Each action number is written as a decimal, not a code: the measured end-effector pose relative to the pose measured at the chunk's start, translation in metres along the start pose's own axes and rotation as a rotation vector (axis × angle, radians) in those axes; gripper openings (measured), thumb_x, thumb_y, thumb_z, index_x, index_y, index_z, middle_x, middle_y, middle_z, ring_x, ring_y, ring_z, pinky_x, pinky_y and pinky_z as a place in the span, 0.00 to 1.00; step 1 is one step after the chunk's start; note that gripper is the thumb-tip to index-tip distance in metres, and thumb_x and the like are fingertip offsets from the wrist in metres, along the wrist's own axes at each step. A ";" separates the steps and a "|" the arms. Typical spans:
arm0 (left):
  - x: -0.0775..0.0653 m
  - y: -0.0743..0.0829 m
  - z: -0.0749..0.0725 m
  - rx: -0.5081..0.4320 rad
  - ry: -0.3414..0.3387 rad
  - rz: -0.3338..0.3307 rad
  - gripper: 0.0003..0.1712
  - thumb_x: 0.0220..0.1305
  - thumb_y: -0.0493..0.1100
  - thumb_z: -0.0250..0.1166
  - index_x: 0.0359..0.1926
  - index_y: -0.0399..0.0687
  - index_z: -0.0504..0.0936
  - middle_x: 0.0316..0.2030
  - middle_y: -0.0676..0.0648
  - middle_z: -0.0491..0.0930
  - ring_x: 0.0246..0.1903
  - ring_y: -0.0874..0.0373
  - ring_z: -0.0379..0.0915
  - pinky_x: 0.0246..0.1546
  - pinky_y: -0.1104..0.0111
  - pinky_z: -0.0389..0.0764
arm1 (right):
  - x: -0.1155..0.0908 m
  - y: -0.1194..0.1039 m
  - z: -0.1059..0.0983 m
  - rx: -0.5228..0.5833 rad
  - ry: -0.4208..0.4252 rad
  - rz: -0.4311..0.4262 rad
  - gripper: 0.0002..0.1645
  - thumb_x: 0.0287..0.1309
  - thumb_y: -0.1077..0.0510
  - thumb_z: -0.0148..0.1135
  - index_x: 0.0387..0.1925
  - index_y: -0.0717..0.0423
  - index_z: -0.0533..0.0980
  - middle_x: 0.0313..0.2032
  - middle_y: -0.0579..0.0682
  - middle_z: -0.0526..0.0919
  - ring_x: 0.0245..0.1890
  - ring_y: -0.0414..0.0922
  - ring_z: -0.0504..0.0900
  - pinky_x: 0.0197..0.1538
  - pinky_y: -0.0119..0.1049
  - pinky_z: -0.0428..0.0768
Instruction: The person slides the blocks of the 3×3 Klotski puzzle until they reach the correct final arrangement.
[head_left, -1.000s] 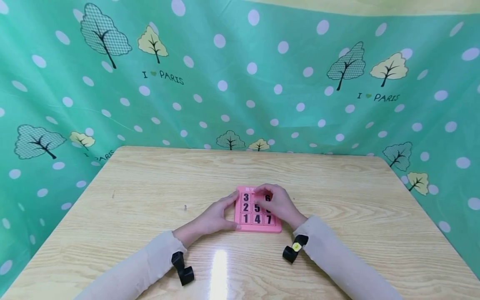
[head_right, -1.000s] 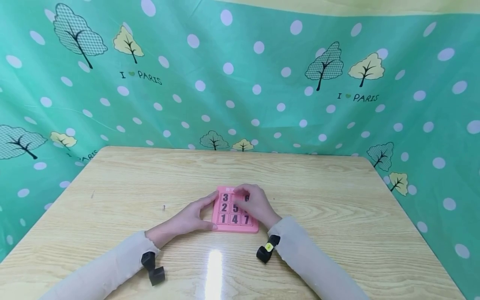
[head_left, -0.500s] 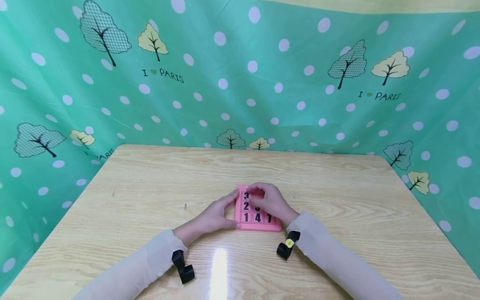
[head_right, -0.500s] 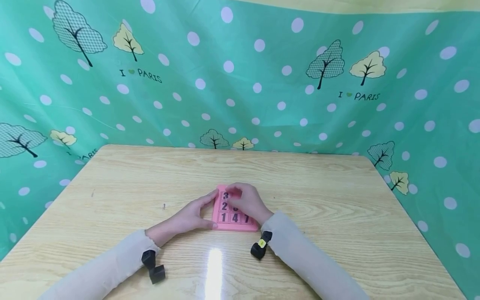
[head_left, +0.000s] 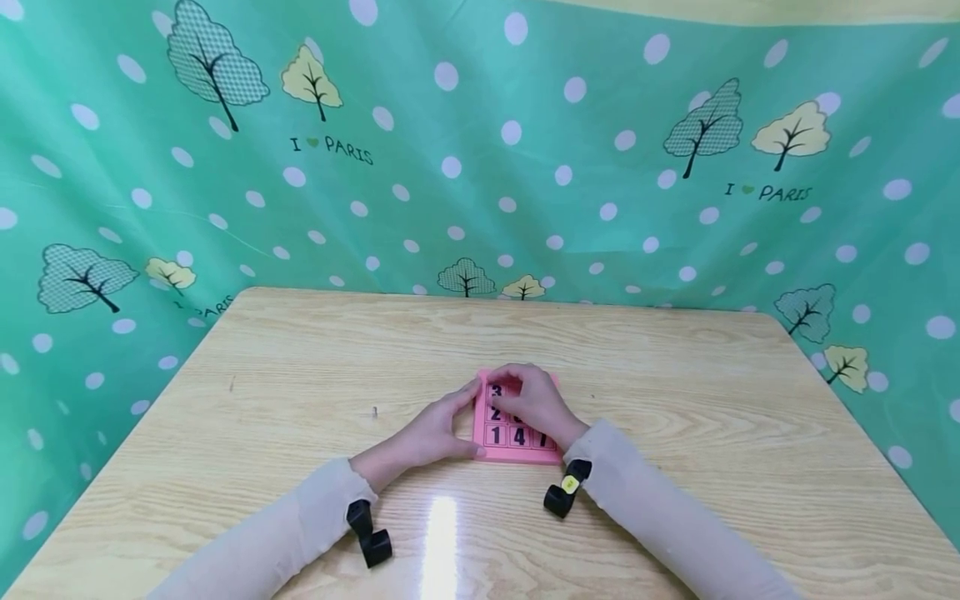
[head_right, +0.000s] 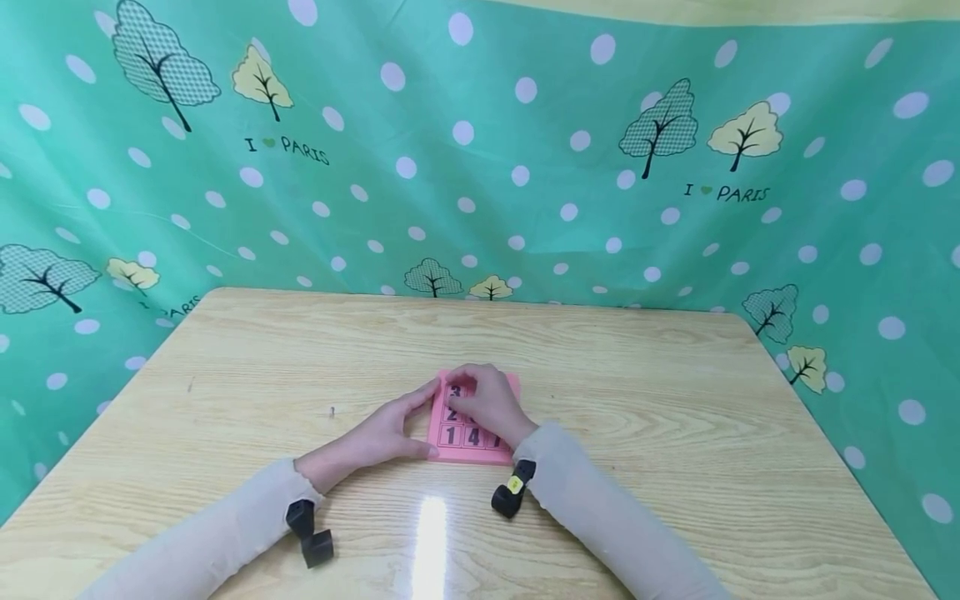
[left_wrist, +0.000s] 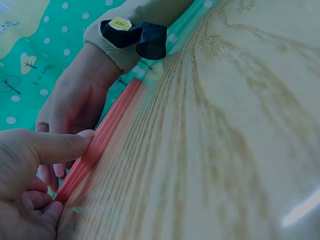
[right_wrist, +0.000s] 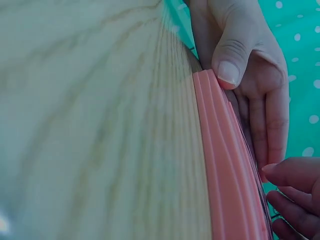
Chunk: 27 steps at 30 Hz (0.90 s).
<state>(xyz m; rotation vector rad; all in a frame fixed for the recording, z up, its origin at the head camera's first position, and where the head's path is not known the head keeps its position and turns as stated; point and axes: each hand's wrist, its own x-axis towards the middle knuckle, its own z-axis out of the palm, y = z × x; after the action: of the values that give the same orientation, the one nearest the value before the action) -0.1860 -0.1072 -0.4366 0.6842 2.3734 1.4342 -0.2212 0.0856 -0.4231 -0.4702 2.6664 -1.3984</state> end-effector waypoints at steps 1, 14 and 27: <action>0.000 0.000 0.000 0.000 0.000 0.002 0.57 0.47 0.36 0.73 0.72 0.38 0.47 0.73 0.42 0.45 0.72 0.49 0.39 0.71 0.56 0.45 | 0.000 0.000 0.001 -0.005 0.006 -0.006 0.17 0.50 0.61 0.69 0.45 0.55 0.81 0.43 0.47 0.83 0.48 0.46 0.75 0.57 0.44 0.73; -0.001 0.003 -0.002 0.014 -0.005 0.017 0.57 0.47 0.39 0.74 0.72 0.38 0.48 0.72 0.43 0.46 0.71 0.50 0.41 0.71 0.58 0.46 | 0.000 0.001 0.008 -0.025 0.057 0.004 0.15 0.49 0.63 0.69 0.42 0.53 0.82 0.40 0.46 0.82 0.45 0.45 0.73 0.54 0.43 0.73; -0.001 0.002 -0.001 0.004 0.002 0.013 0.57 0.47 0.39 0.74 0.72 0.39 0.48 0.72 0.43 0.46 0.71 0.50 0.41 0.71 0.58 0.46 | 0.001 0.000 0.009 -0.018 0.062 -0.012 0.15 0.48 0.65 0.68 0.41 0.56 0.81 0.42 0.49 0.82 0.49 0.46 0.75 0.56 0.44 0.74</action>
<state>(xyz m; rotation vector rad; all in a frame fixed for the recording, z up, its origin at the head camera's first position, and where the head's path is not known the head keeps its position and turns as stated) -0.1856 -0.1076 -0.4339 0.7008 2.3776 1.4365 -0.2196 0.0780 -0.4280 -0.4532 2.7314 -1.4156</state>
